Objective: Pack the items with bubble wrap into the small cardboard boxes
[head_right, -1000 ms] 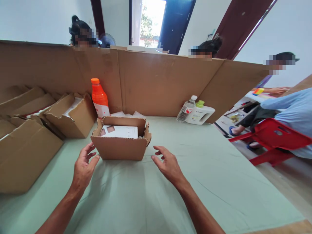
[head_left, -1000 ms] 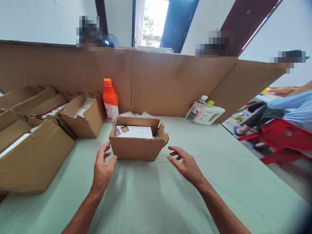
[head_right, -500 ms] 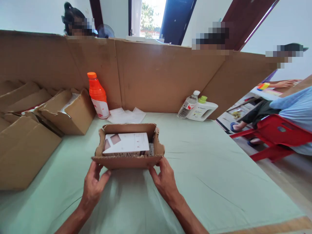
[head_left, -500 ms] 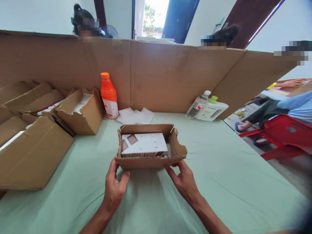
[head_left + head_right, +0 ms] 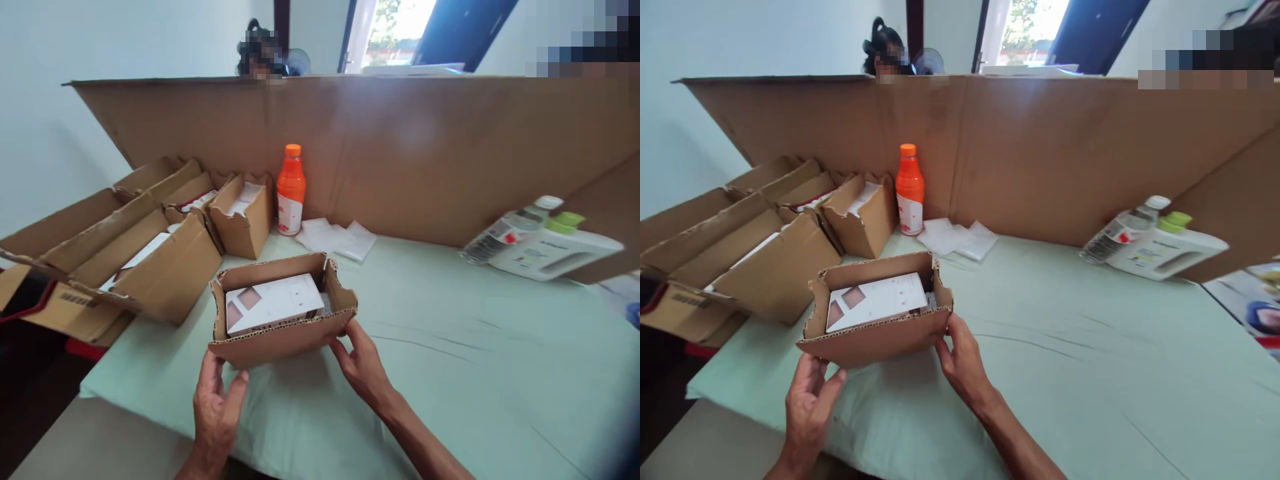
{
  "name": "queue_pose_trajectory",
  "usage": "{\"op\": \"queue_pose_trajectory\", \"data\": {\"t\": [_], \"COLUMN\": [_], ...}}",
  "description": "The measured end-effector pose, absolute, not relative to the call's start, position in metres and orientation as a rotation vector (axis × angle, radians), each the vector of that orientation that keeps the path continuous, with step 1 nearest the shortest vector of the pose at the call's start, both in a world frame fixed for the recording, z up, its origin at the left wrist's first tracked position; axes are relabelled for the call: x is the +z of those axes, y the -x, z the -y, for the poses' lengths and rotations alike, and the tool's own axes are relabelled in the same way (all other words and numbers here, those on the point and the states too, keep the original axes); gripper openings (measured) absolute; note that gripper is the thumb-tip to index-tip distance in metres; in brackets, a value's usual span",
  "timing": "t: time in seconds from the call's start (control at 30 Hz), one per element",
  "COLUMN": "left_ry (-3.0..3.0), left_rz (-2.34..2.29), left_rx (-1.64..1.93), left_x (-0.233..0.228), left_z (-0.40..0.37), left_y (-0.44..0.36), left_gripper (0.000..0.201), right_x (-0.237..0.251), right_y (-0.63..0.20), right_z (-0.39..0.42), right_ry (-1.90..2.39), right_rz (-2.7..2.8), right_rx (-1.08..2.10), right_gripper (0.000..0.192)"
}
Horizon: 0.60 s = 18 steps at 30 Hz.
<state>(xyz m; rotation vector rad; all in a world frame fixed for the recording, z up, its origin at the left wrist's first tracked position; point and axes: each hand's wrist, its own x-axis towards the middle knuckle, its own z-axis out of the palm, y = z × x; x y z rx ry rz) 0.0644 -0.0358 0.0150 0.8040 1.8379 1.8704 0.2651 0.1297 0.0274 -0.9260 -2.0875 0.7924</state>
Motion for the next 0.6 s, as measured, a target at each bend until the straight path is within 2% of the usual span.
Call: {"op": "queue_pose_trajectory", "data": {"t": [0.2, 0.33, 0.6], "left_ry": [-0.665, -0.900, -1.079], "left_rz": [-2.028, -2.087, -2.197], "left_rx": [1.919, 1.897, 1.788], "left_x": [-0.004, -0.015, -0.026], "left_z": [0.044, 0.041, 0.013], "left_y": [-0.043, -0.038, -0.033], "left_gripper": [0.071, 0.070, 0.067], "right_x": [0.024, 0.001, -0.054], "right_y": [-0.167, -0.102, -0.062], "right_z": [-0.191, -0.212, -0.196], "right_ry": [0.710, 0.689, 0.642], "right_rz": [2.208, 2.182, 2.309], "right_rx": [1.022, 0.946, 0.833], "right_gripper": [0.051, 0.067, 0.067]}}
